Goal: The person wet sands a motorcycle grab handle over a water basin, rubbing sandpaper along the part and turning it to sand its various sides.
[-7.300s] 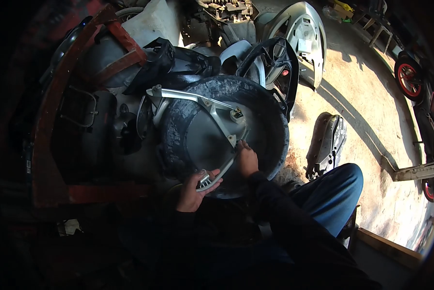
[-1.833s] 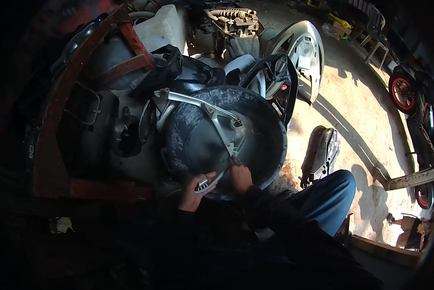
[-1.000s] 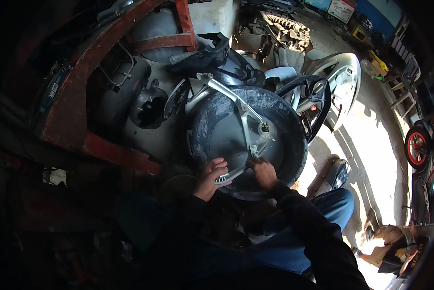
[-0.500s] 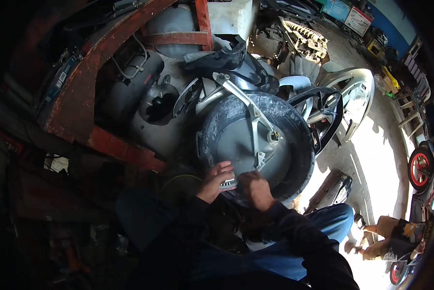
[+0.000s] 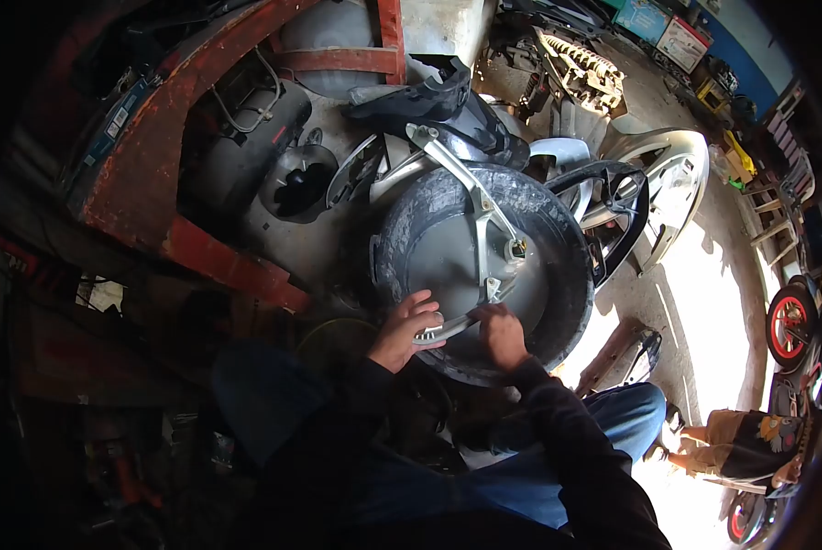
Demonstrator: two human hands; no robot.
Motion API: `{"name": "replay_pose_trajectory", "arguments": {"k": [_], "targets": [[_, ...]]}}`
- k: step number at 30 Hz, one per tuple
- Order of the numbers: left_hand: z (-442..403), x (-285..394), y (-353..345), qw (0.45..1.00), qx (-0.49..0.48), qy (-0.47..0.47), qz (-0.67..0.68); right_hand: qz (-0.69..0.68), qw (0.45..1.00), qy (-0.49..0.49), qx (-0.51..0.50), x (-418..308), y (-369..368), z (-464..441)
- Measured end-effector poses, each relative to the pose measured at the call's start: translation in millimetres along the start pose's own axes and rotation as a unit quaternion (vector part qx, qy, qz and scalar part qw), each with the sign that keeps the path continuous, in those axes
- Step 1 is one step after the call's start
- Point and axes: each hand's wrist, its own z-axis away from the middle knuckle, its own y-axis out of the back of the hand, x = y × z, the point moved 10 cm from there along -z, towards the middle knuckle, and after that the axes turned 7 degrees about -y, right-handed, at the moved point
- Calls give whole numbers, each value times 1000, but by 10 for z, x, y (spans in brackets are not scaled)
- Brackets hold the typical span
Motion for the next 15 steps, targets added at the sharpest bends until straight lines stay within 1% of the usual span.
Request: {"name": "replay_pose_trajectory", "arguments": {"k": [1,2,3,4,5,7,9,10,11,13,14,15], "targets": [[-3,21,2,1000,6,-2,10,0,1000,1,1,-26,-5,2],[-3,23,5,1000,12,-2,20,-52,998,22,3,-112,-15,45],[-16,9,14,1000,12,0,22,-103,994,42,5,-293,49,75],[-34,-3,30,1000,8,0,14,-116,991,67,10,-543,120,142],[-52,-10,31,1000,5,-1,8,-127,990,48,-32,-824,273,134],[-40,-28,-1,1000,8,5,1,-169,982,81,-27,-701,271,139],[-9,-25,-28,998,34,3,48,-111,993,22,-22,-332,217,114],[8,-16,-39,998,34,3,48,-74,997,20,16,-256,196,69],[11,-6,-44,998,41,6,49,-73,997,19,17,-222,125,174],[-23,24,-64,998,45,5,49,-108,991,48,58,-767,437,295],[-21,9,-56,998,48,12,30,-140,985,75,62,-916,464,373],[-11,-12,-41,998,52,19,11,-140,985,75,61,-876,456,376]]}}
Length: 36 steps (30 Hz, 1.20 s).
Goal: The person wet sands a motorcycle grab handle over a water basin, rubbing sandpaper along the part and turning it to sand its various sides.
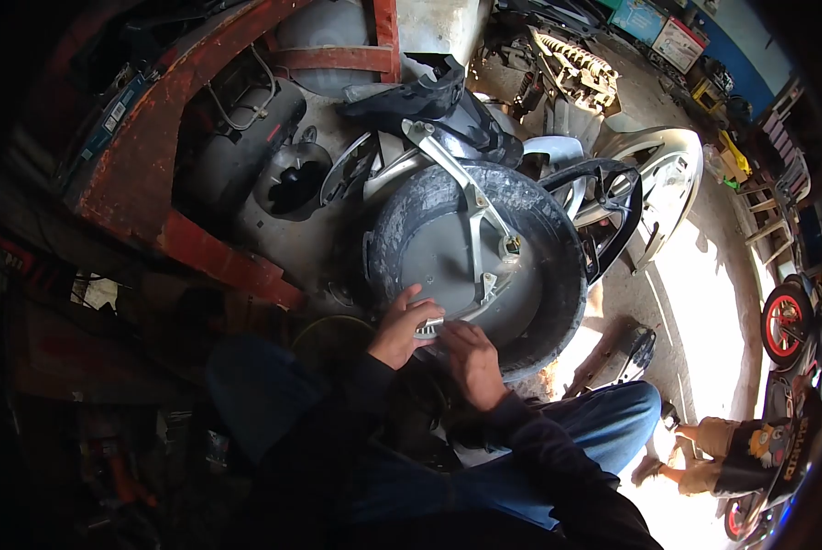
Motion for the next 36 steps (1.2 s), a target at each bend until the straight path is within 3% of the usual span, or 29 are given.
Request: {"name": "replay_pose_trajectory", "arguments": {"k": [2,4,6,8,10,12,14,15,16,17,18,20,25,27,28,30,31,33,34,36], "targets": [[4,-8,-4,1000,-2,-4,19,59,998,4,23,230,43,42],[13,-36,1,999,-4,-8,39,85,994,-64,33,675,13,13],[-10,-21,-13,999,-11,-15,37,48,997,-62,26,474,8,47],[45,15,-55,998,-5,-5,56,17,999,13,34,14,-38,85],[28,-11,-13,997,-2,6,72,34,997,-60,26,484,-3,57],[-14,-208,-79,987,-84,77,114,130,987,-98,5,1066,-103,-18],[-5,-268,-102,986,-92,84,110,110,991,-71,14,971,-128,65],[-13,-329,-86,986,-86,99,108,24,997,-72,-18,743,-129,83],[-8,-372,-71,985,-79,116,104,29,999,8,-39,247,-8,60],[67,-356,-117,986,-49,130,88,7,999,13,-51,263,-12,91],[47,-487,-140,982,-83,142,88,-13,998,19,-64,339,1,127],[136,-523,-303,974,-132,177,48,81,993,-70,-45,987,-33,195],[112,-419,-293,979,-135,152,-21,41,994,-102,5,1192,121,177],[159,-293,-265,979,-120,127,-108,21,965,-240,108,1552,367,241],[243,-268,-323,979,-120,127,-110,-27,960,-228,159,1664,471,278],[307,-128,-301,973,-56,65,-213,-177,883,-421,111,2187,349,458],[291,-125,-288,973,-51,55,-218,-179,882,-421,113,2192,366,448],[288,-91,-332,973,-60,10,-225,-360,790,-489,86,2257,182,528],[296,-3,-394,971,-67,-35,-229,-360,791,-487,86,2225,206,488],[339,-29,-414,968,-58,-34,-241,-430,758,-487,57,2116,104,393]]}}
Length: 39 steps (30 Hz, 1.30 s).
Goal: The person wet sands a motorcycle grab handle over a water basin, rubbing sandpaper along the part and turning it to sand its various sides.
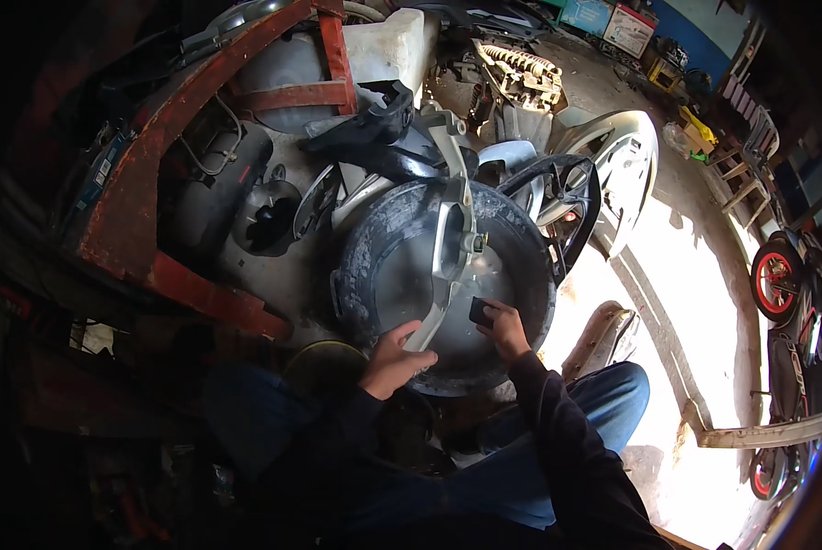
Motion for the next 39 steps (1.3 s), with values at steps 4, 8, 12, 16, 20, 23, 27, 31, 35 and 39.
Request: {"name": "replay_pose_trajectory", "arguments": {"k": [4,8,12,16,20,23,27,31,35,39], "targets": [[125,11,-77,997,9,-71,-7,-20,999,10,-27,-89,-212,-61],[230,14,-116,998,16,-58,14,-37,999,11,16,-129,-228,-152],[230,134,-30,986,53,-141,-67,-16,990,132,-37,-405,-349,-83],[247,194,0,967,84,-197,-135,-40,993,90,-68,-561,-558,-56],[222,114,-56,967,93,-188,-142,7,998,61,22,-669,-612,58],[238,260,-123,955,93,-247,-137,9,995,102,-6,-770,-769,4],[348,619,-189,893,111,-348,-261,50,991,117,48,-947,-818,-14],[355,691,-268,854,119,-391,-322,33,982,167,79,-1026,-809,-157],[260,605,-289,863,124,-350,-343,10,980,193,55,-1118,-863,-161],[117,345,-345,902,108,-307,-283,30,983,180,33,-1106,-934,-231]]}}
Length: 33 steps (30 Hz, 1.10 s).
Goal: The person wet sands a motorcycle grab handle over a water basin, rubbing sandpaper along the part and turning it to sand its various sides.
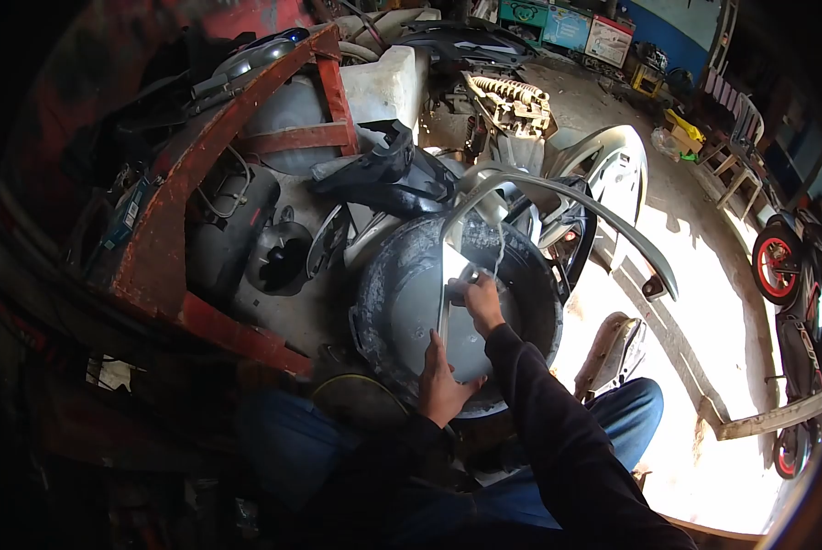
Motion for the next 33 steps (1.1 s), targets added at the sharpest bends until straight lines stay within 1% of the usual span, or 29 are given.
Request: {"name": "replay_pose_trajectory", "arguments": {"k": [2,3,5,6,8,12,14,15,17,18,20,22,24,25,26,27,28,30,31,32,33], "targets": [[-4,-191,-53,999,30,36,10,-37,998,-24,-54,-18,-150,24],[-16,-243,-71,999,29,37,10,-37,998,-25,-54,-40,-173,32],[-45,-364,-21,996,71,40,41,-56,994,-28,-93,-112,-304,34],[-86,-429,-17,996,73,41,41,-56,994,-28,-94,-140,-325,47],[-165,-652,-66,988,69,90,104,-42,989,-11,-143,-243,-424,99],[-223,-532,11,989,108,75,74,-10,983,-8,-181,-409,-489,170],[-209,-572,-3,984,145,58,88,-86,971,-51,-217,-469,-547,246],[-205,-576,-17,984,144,58,89,-86,971,-51,-216,-489,-547,279],[-180,-579,-23,981,155,51,100,-32,976,12,-215,-600,-568,376],[-171,-587,-37,982,155,51,99,-10,977,20,-214,-663,-581,435],[-151,-684,-163,975,120,90,164,5,977,25,-210,-682,-577,451],[-144,-815,-229,978,118,80,153,19,978,31,-206,-686,-555,459],[-150,-904,-310,980,120,69,144,120,974,33,-189,-654,-512,436],[-136,-951,-421,976,99,86,175,118,974,32,-189,-641,-488,442],[-121,-1002,-519,970,79,104,207,131,971,69,-186,-691,-482,467],[-113,-1008,-528,970,79,103,206,144,967,106,-184,-736,-480,497],[-144,-884,-537,986,59,42,152,144,967,106,-183,-724,-456,504],[-191,-750,-545,994,37,-21,96,279,939,120,-164,-654,-428,522],[-255,-760,-550,990,18,-23,141,277,939,121,-163,-638,-405,521],[-254,-942,-578,970,8,68,235,318,924,134,-166,-609,-413,539],[-250,-985,-524,933,14,161,322,358,907,146,-169,-562,-422,567]]}}
